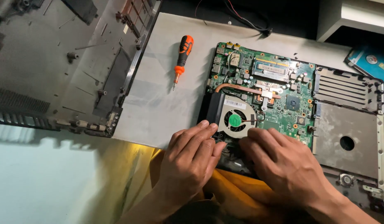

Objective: Repairing a laptop by connecting internal components and cables to the motherboard

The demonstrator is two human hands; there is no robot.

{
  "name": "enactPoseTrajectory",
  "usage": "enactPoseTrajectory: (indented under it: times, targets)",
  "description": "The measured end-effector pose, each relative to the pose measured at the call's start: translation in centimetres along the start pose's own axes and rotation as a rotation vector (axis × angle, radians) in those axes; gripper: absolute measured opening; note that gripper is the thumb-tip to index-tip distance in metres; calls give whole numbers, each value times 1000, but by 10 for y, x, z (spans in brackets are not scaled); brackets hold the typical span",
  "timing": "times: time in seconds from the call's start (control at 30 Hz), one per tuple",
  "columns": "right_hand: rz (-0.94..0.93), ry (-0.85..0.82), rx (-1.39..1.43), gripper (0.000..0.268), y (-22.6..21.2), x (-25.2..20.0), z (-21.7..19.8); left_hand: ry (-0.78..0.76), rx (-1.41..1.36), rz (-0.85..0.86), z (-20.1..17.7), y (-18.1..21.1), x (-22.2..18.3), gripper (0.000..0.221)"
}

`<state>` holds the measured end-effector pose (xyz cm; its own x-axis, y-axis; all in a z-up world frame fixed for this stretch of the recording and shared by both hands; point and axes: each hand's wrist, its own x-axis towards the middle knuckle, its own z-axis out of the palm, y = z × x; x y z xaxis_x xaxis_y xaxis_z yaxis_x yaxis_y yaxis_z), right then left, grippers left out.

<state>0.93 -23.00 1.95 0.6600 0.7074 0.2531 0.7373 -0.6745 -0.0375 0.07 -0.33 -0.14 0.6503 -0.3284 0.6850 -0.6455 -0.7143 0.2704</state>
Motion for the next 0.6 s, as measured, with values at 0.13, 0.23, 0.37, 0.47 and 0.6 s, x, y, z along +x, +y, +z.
enactPoseTrajectory:
  times: [0.13, 0.23, 0.37, 0.47, 0.6]
  targets:
    - [-89, -28, -68, 29, 1, -5, -17, -19, 16, 5, -2, 3, 0, 18]
    - [62, -15, 109, 34, 0, -14, -24, -51, 36, 12, -2, 3, 2, 20]
    - [350, -167, 259, 43, 3, -37, -22, -52, 94, 41, -2, 4, 4, 10]
    - [388, -121, 284, 43, 7, -44, -24, -42, 139, 71, -3, 5, 6, 16]
    - [281, -17, 167, 32, 14, -35, -24, -78, 163, 85, -2, 5, 9, 20]
